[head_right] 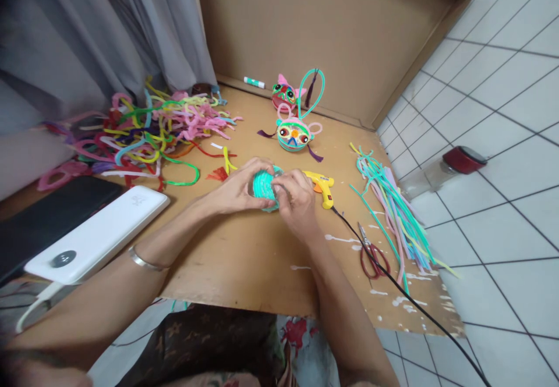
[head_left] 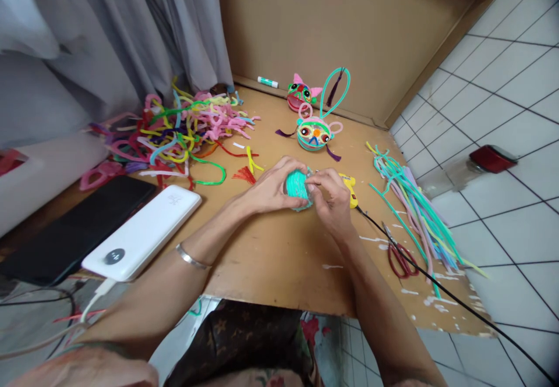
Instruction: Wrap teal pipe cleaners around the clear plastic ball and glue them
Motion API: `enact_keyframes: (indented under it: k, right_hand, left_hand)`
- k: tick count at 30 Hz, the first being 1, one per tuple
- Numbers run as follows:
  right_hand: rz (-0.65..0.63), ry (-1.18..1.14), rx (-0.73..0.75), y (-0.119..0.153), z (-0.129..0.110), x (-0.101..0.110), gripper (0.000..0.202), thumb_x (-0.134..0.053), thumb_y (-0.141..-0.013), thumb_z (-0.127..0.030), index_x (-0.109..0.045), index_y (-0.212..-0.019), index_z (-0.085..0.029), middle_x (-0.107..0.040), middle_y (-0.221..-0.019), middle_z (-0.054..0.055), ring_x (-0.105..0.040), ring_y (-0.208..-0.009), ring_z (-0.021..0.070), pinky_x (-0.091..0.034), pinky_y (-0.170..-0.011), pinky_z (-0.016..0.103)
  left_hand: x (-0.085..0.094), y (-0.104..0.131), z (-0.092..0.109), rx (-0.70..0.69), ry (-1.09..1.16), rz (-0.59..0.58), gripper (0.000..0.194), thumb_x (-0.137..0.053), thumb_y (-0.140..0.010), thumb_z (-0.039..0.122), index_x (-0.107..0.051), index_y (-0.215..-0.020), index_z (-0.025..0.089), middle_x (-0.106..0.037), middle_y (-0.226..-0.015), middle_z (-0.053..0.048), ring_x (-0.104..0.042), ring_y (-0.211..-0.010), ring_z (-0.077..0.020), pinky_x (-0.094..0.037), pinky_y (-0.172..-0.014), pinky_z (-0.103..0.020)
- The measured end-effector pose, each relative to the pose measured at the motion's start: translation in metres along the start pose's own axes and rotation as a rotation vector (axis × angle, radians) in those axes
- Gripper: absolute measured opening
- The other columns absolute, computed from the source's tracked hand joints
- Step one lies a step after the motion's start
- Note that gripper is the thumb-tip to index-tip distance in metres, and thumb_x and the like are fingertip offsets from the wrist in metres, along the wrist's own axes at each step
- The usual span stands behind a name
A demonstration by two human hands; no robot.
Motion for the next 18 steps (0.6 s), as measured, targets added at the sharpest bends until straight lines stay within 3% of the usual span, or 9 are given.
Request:
enact_keyframes:
  k: [13,18]
  right_hand:
    - [0.004,-0.017,0.003,-0.0004,-0.0014,-0.0011,0.016,-0.052,-0.095,-0.025,-0.068,-0.092,-0.024,-0.063,-0.090,0.004,-0.063,-0.089,0.0191,-0.051,-0.082,0.037]
    - [-0.001,-0.021,-0.004,-0.0010,0.0006,-0.0011,0.015,-0.053,-0.094,-0.023,-0.068,-0.091,-0.024,-0.063,-0.091,0.004,-0.063,-0.090,0.0192,-0.051,-0.082,0.037]
  left_hand:
    - [0.0013,-0.0006,-0.0015,-0.004,0.018,-0.008,0.054,-0.079,-0.068,0.041,-0.054,-0.113,0.024,-0.057,-0.118,-0.006,-0.056,-0.115,-0.0266,-0.046,-0.102,-0.044]
    - [0.0008,-0.0009,-0.0040,-0.009,-0.014,-0.020,0.065,-0.084,-0.063,0.045,-0.054,-0.116,0.024,-0.057,-0.121,-0.007,-0.056,-0.117,-0.0283,-0.047,-0.102,-0.045]
Point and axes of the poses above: each hand's wrist, its own y-axis away from the middle knuckle, its own x-axis out of the back of the hand, z = x × y, the point moved 1 cm from there along -y, towards the middle knuckle
